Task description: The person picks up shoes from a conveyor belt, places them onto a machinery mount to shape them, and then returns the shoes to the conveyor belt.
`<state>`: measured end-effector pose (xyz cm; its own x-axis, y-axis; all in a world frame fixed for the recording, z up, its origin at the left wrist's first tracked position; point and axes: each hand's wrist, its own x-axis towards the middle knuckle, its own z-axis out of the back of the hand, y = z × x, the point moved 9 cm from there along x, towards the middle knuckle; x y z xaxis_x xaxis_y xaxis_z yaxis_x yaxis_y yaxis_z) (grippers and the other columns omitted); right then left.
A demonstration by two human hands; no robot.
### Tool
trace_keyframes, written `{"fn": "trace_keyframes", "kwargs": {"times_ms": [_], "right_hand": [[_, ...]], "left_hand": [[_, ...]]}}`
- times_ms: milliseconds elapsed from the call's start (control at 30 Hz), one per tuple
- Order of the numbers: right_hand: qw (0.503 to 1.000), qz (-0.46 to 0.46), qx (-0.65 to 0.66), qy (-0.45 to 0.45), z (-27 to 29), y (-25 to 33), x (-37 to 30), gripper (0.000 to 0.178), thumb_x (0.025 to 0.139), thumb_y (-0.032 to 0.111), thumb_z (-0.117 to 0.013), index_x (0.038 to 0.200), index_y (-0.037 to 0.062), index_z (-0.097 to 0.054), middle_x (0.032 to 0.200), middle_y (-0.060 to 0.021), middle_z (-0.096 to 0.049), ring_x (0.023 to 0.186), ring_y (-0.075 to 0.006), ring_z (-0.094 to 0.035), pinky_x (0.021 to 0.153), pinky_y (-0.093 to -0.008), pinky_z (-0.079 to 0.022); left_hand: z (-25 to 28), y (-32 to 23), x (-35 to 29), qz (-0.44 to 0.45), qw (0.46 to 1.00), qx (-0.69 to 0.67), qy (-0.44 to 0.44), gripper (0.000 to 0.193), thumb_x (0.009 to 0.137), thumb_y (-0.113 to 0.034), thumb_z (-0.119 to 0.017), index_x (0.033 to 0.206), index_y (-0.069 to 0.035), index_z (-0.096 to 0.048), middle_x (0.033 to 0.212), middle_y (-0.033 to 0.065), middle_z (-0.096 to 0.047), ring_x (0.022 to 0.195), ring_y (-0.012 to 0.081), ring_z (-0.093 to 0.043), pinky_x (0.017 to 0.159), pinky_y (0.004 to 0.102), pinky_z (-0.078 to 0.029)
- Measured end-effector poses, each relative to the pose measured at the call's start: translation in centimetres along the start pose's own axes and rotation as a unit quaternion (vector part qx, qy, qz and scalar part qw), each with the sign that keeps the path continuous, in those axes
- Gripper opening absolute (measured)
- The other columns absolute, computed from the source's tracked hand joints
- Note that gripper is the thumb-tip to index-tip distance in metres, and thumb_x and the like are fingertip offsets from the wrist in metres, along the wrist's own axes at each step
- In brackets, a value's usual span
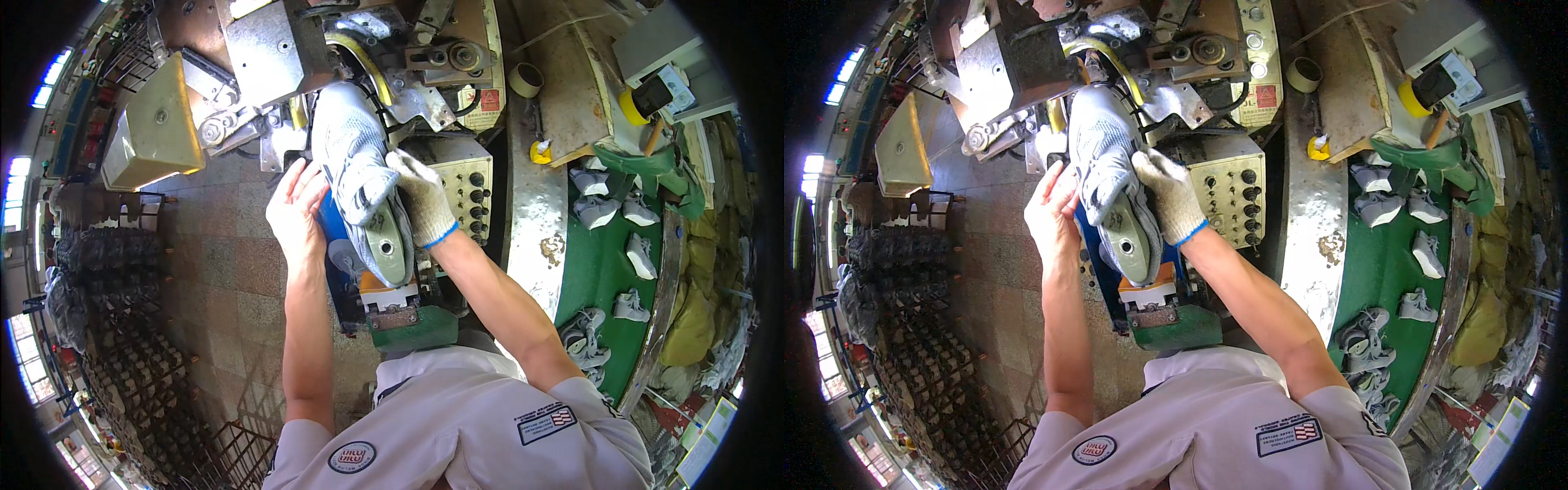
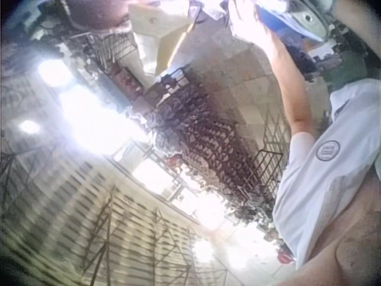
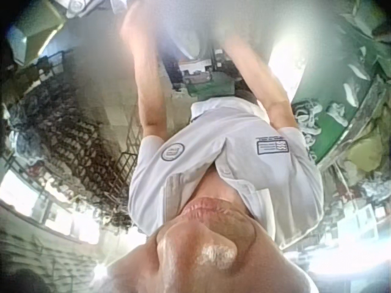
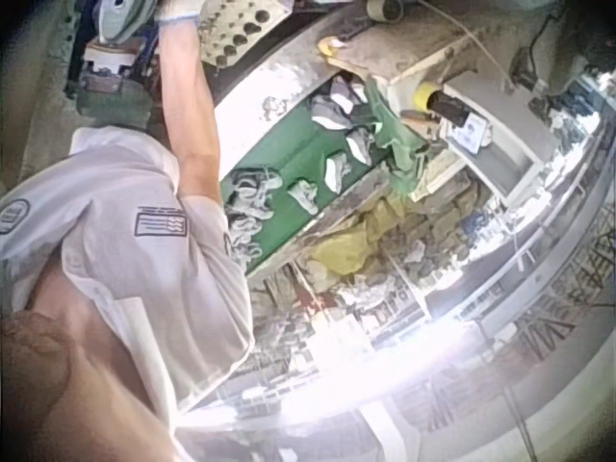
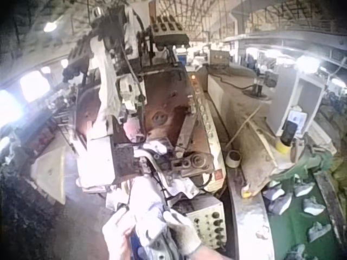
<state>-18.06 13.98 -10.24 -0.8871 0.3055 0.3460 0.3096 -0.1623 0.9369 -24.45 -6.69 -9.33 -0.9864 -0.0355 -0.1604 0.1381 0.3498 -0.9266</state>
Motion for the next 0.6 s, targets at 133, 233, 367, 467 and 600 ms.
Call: {"fn": "trace_keyframes", "kwargs": {"times_ms": [133,233,367,467,600], "right_hand": [[0.856,-0.327,0.393,-0.072,-2.3,-4.1,-0.3,0.034,0.094,0.024,-0.072,0.119,0.0012,-0.068,0.103,-0.0021,-0.068,0.089,-0.0105,-0.060,0.082,-0.0280,-0.051],[0.863,-0.330,0.370,-0.098,-2.6,-5.5,-1.0,0.031,0.098,0.030,-0.068,0.112,0.0028,-0.069,0.103,-0.0016,-0.067,0.092,-0.0119,-0.062,0.083,-0.0293,-0.051],[0.852,-0.333,0.391,-0.097,-3.1,-5.7,-1.0,0.032,0.100,0.032,-0.066,0.113,0.0029,-0.069,0.101,-0.0021,-0.067,0.090,-0.0107,-0.062,0.082,-0.0295,-0.051],[0.855,-0.328,0.381,-0.127,-3.0,-7.4,-1.7,0.035,0.097,0.028,-0.070,0.116,-0.0015,-0.069,0.104,-0.0035,-0.068,0.092,-0.0124,-0.062,0.084,-0.0300,-0.052],[0.879,-0.275,0.373,-0.109,-2.8,-7.5,-1.5,0.035,0.097,0.028,-0.071,0.116,-0.0008,-0.069,0.104,-0.0030,-0.068,0.093,-0.0123,-0.062,0.084,-0.0299,-0.052]], "left_hand": [[0.2,3.6,-0.1,0.038,0.997,0.072,0.009,0.049,0.092,-0.010,-0.070,0.135,0.009,-0.056,0.116,0.0170,-0.070,0.094,0.0149,-0.068,0.081,0.0252,-0.054],[-1.2,8.6,-2.5,0.171,0.984,-0.047,0.031,0.045,0.105,-0.036,-0.054,0.126,0.003,-0.065,0.112,0.0089,-0.071,0.099,0.0131,-0.065,0.088,0.0298,-0.051],[-1.5,8.7,-1.7,0.154,0.984,-0.036,0.083,0.050,0.108,-0.043,-0.049,0.124,0.002,-0.065,0.112,0.0083,-0.071,0.098,0.0128,-0.066,0.086,0.0298,-0.052],[-1.2,8.7,-1.7,0.156,0.986,-0.028,0.054,0.050,0.108,-0.042,-0.049,0.124,0.002,-0.065,0.110,0.0079,-0.071,0.095,0.0134,-0.066,0.084,0.0298,-0.053],[-1.2,8.9,-1.3,0.157,0.986,-0.026,0.050,0.049,0.108,-0.041,-0.048,0.119,0.002,-0.067,0.105,0.0075,-0.072,0.094,0.0131,-0.065,0.084,0.0295,-0.052]]}}
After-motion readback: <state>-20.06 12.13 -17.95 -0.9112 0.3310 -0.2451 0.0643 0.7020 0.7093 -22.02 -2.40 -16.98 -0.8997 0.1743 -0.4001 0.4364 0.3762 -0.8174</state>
